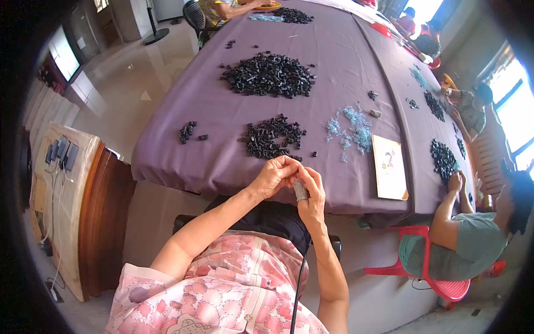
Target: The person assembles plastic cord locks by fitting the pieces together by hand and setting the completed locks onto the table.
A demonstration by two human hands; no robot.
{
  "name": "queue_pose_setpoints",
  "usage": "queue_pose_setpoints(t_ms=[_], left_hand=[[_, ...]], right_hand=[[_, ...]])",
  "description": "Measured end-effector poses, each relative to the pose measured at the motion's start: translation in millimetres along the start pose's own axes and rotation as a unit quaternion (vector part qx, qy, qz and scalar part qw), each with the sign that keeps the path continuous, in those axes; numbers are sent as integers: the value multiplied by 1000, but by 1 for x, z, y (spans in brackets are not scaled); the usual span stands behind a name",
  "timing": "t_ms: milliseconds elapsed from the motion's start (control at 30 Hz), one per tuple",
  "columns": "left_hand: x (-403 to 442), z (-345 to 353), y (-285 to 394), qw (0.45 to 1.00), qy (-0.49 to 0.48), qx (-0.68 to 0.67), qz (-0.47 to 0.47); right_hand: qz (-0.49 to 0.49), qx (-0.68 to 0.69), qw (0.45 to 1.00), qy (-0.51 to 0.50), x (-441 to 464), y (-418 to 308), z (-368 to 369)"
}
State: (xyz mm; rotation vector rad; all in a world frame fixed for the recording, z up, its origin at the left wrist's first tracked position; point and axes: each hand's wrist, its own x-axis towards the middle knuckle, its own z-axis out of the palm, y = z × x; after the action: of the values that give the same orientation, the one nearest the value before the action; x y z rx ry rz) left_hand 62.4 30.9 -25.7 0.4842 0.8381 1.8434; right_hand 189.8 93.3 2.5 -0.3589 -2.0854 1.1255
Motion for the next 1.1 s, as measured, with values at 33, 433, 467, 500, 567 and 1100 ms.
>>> queue_pose_setpoints(t_ms=[33,433,467,500,567,1100], left_hand=[[0,-1,0,1000,-2,-7,-2],[-1,2,1,1000,-13,-13,-16],[-2,1,1,1000,-13,-9,-16],[-2,2,2,1000,-14,-5,-18],[-1,2,0,1000,-22,0,-16],[-3,6,-1,992,-9,122,18]], right_hand=[[3,2,1000,-10,1,4,-3],[-36,-323,945,-25,65,47,-19],[-23,-328,944,-38,68,49,-18],[-8,-333,941,-51,71,49,-17],[10,-352,934,-65,74,53,-16],[259,270,927,20,3,10,-27]])
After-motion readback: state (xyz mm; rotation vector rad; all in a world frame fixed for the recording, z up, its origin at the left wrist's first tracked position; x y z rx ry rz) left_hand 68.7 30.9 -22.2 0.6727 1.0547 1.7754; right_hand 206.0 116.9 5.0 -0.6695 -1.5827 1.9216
